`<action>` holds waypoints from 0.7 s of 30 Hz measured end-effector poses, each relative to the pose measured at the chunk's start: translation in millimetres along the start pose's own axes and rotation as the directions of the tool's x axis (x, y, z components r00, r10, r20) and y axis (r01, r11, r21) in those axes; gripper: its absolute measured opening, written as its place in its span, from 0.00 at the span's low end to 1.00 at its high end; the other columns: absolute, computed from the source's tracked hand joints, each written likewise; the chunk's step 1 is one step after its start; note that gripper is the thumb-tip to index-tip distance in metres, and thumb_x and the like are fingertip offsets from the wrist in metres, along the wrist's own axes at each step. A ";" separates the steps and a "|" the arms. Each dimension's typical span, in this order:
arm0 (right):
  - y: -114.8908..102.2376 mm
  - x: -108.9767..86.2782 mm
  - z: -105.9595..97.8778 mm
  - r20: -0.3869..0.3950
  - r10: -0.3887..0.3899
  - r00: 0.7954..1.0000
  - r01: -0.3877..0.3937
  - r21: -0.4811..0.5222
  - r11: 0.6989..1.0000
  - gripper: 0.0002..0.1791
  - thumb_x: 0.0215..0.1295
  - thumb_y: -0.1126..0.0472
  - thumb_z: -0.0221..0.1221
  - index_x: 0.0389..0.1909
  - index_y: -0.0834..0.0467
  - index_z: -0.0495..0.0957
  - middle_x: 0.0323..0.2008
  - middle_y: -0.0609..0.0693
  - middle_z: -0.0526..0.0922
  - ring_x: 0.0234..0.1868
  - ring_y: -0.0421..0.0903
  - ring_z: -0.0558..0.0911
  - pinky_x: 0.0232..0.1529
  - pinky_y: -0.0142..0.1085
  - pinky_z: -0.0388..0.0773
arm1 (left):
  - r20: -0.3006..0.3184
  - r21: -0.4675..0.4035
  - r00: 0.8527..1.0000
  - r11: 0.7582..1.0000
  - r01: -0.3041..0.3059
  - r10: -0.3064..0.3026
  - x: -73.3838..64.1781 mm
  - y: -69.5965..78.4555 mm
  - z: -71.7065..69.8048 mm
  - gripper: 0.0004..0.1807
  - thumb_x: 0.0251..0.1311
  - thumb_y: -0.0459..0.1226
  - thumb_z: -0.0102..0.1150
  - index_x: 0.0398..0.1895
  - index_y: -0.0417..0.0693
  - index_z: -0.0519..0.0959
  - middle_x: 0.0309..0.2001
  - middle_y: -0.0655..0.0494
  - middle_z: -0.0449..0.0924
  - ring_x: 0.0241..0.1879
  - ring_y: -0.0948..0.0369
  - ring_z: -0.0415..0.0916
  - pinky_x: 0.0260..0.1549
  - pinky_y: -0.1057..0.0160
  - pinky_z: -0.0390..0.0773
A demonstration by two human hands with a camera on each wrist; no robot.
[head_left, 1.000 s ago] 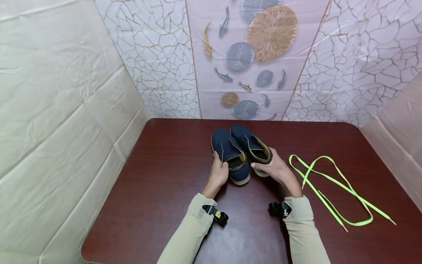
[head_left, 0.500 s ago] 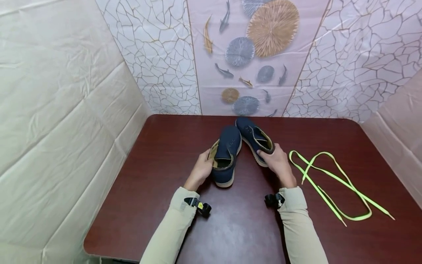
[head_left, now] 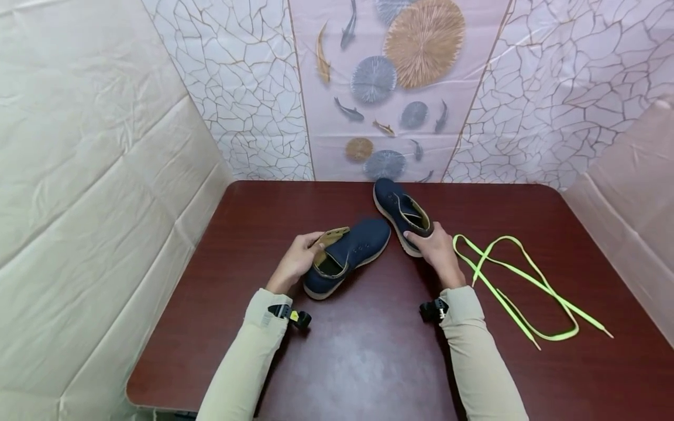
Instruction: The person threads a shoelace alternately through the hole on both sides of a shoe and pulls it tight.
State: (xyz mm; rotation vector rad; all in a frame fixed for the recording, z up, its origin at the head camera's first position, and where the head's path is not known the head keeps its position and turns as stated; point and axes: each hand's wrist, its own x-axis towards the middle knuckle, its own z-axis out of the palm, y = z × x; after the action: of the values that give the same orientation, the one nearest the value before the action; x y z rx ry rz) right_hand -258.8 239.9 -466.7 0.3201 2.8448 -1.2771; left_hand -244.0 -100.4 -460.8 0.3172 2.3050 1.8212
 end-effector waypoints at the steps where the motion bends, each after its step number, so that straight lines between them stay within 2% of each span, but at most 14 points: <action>1: 0.1 0.2 0.1 0.000 -0.003 1.000 0.003 0.002 1.000 0.47 0.69 0.36 0.64 0.71 0.70 0.64 0.63 0.71 0.76 0.61 0.66 0.77 0.61 0.56 0.74 | 0.021 0.012 1.000 1.000 0.000 0.000 1.6 0.6 -4.6 0.19 0.80 0.28 0.48 0.66 0.41 0.81 0.59 0.44 0.84 0.57 0.55 0.78 0.59 0.53 0.76; 5: 1.5 0.5 0.4 -0.008 -0.021 1.000 0.021 0.002 1.000 0.46 0.70 0.37 0.64 0.69 0.70 0.66 0.62 0.71 0.77 0.60 0.67 0.78 0.60 0.57 0.75 | 0.104 0.053 0.994 0.998 0.021 -0.027 9.6 0.3 -23.7 0.18 0.81 0.30 0.49 0.66 0.43 0.81 0.62 0.46 0.83 0.63 0.54 0.76 0.66 0.48 0.72; 8: 1.2 0.1 2.1 -0.009 -0.023 1.000 0.023 -0.001 1.000 0.45 0.69 0.37 0.65 0.67 0.70 0.67 0.60 0.71 0.78 0.59 0.66 0.78 0.59 0.56 0.75 | 0.174 0.074 0.984 0.997 0.034 -0.047 18.0 -2.9 -37.3 0.17 0.81 0.31 0.48 0.65 0.40 0.80 0.62 0.43 0.81 0.66 0.52 0.72 0.69 0.47 0.68; 11: 0.8 -0.6 3.8 0.002 -0.013 1.000 0.013 -0.003 1.000 0.45 0.69 0.35 0.64 0.67 0.70 0.67 0.60 0.70 0.78 0.58 0.66 0.79 0.58 0.55 0.76 | 0.249 0.112 0.966 0.993 0.047 -0.074 28.0 -5.5 -46.7 0.19 0.81 0.32 0.49 0.69 0.39 0.77 0.69 0.41 0.75 0.74 0.49 0.65 0.74 0.45 0.62; 14: 1.7 -0.1 3.4 0.015 -0.006 1.000 0.006 -0.008 1.000 0.47 0.69 0.34 0.64 0.69 0.70 0.66 0.61 0.71 0.77 0.58 0.66 0.78 0.58 0.55 0.76 | 0.312 0.186 0.945 0.982 0.043 -0.101 38.7 -5.4 -51.4 0.22 0.81 0.36 0.51 0.73 0.42 0.74 0.76 0.44 0.68 0.80 0.49 0.57 0.76 0.44 0.59; 18: 1.1 0.9 1.7 0.015 -0.009 1.000 0.010 -0.010 1.000 0.49 0.69 0.34 0.63 0.71 0.71 0.64 0.62 0.72 0.76 0.59 0.66 0.77 0.59 0.57 0.75 | 0.385 0.223 0.921 0.974 -0.027 -0.062 50.5 -1.8 -53.2 0.19 0.81 0.36 0.52 0.69 0.45 0.79 0.69 0.47 0.77 0.72 0.50 0.68 0.72 0.45 0.66; 21: -0.3 1.4 3.2 0.013 -0.007 1.000 0.007 -0.015 1.000 0.49 0.69 0.34 0.63 0.71 0.70 0.64 0.62 0.72 0.76 0.59 0.67 0.78 0.59 0.57 0.75 | 0.396 0.257 0.918 0.962 -0.096 -0.014 49.3 2.7 -54.3 0.16 0.80 0.34 0.53 0.64 0.47 0.83 0.60 0.50 0.84 0.62 0.55 0.77 0.65 0.50 0.73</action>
State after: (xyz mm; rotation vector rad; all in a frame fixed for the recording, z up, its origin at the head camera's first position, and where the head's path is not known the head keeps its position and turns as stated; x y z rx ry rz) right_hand -260.5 237.5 -468.7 0.3015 2.8458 -1.2537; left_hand -306.2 -136.6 -446.4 0.7098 2.2581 1.2981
